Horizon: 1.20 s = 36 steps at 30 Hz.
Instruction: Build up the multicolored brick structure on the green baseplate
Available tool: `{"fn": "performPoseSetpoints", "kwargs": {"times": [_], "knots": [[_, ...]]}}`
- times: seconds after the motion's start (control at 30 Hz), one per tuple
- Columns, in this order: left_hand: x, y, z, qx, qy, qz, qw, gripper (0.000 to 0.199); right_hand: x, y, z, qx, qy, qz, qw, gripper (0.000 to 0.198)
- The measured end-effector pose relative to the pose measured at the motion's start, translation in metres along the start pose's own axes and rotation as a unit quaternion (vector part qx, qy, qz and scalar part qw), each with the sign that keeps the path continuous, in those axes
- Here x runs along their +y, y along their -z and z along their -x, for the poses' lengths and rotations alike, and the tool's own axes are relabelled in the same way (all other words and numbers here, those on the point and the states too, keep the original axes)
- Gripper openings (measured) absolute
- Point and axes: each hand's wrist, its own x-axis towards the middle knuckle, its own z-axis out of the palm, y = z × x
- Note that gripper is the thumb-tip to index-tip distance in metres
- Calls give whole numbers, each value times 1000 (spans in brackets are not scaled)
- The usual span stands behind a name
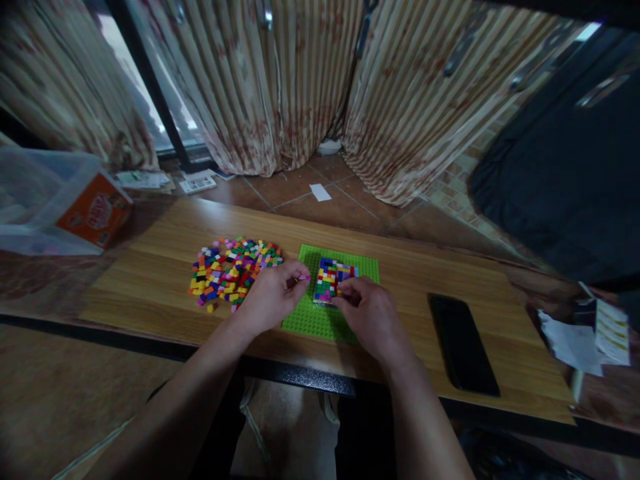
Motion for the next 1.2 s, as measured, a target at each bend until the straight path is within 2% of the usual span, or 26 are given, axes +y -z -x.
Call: {"fn": "performPoseSetpoints", "kwargs": {"times": [0.27,0.5,0.83,1.07,1.2], "knots": [[3,0,0,-4,-3,0,1000,12,-13,-2,0,15,4,32,999,12],[5,1,1,-10,-2,-6,1000,13,-14,-1,0,6,5,41,999,15],[3,2,2,-18,-2,-12,1000,12,-17,4,-1,-7,40,105,994,13],[6,1,2,-25,2,-18,1000,12,-21,1,-6,2,28,173,984,9],[5,0,2,-29,0,-14,999,12,-22,-2,-7,10,16,149,989,4]]}}
